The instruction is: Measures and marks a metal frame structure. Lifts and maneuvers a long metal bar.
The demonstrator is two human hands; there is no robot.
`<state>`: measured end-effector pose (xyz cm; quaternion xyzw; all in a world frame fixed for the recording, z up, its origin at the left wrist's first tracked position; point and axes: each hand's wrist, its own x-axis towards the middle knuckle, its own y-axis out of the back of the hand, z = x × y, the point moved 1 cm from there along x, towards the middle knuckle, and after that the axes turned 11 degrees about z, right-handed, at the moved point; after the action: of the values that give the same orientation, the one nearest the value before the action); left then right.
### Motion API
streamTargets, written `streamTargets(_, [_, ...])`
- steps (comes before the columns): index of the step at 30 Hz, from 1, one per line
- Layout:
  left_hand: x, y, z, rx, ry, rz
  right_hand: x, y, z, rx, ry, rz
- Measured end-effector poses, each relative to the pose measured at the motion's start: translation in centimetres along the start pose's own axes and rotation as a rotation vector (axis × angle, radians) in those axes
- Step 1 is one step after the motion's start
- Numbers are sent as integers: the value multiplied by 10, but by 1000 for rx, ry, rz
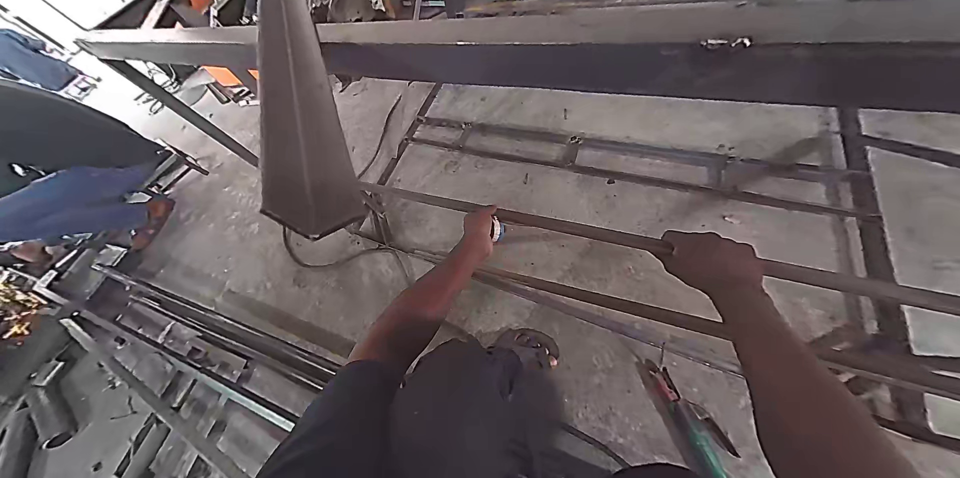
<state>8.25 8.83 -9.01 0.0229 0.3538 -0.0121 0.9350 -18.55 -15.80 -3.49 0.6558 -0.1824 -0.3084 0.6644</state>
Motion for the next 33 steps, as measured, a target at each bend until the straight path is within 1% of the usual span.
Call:
streamTargets(4, [4,1,-5,32,-17,-19,-2,-8,-1,58,-15,-34])
streamTargets(10, [18,5,-2,66,-24,-1,3,-15,-11,46,-19,-63])
streamTargets(13, [27,15,0,67,-48,4,8,-18,-18,73,-14,-38])
streamTargets(15, [21,26,-3,85,-110,-66,3,-18,-20,159,17,-2])
streamTargets(17, [15,23,-12,139,-110,-211,-9,-31,-5,191,36,34])
streamTargets(19, [16,17,-16,199,-129,-299,-12,-45,6,247,17,42])
streamTargets(21, [28,16,-14,225,-178,-274,2,-53,7,277,42,70])
streamTargets(24, [38,22,-13,257,-191,-191,13,-57,1,282,84,60])
streamTargets(29, [19,21,-14,320,-190,-127,8,-55,2,307,85,39])
streamTargets(33, [16,23,-14,305,-204,-132,4,-55,-2,307,86,53])
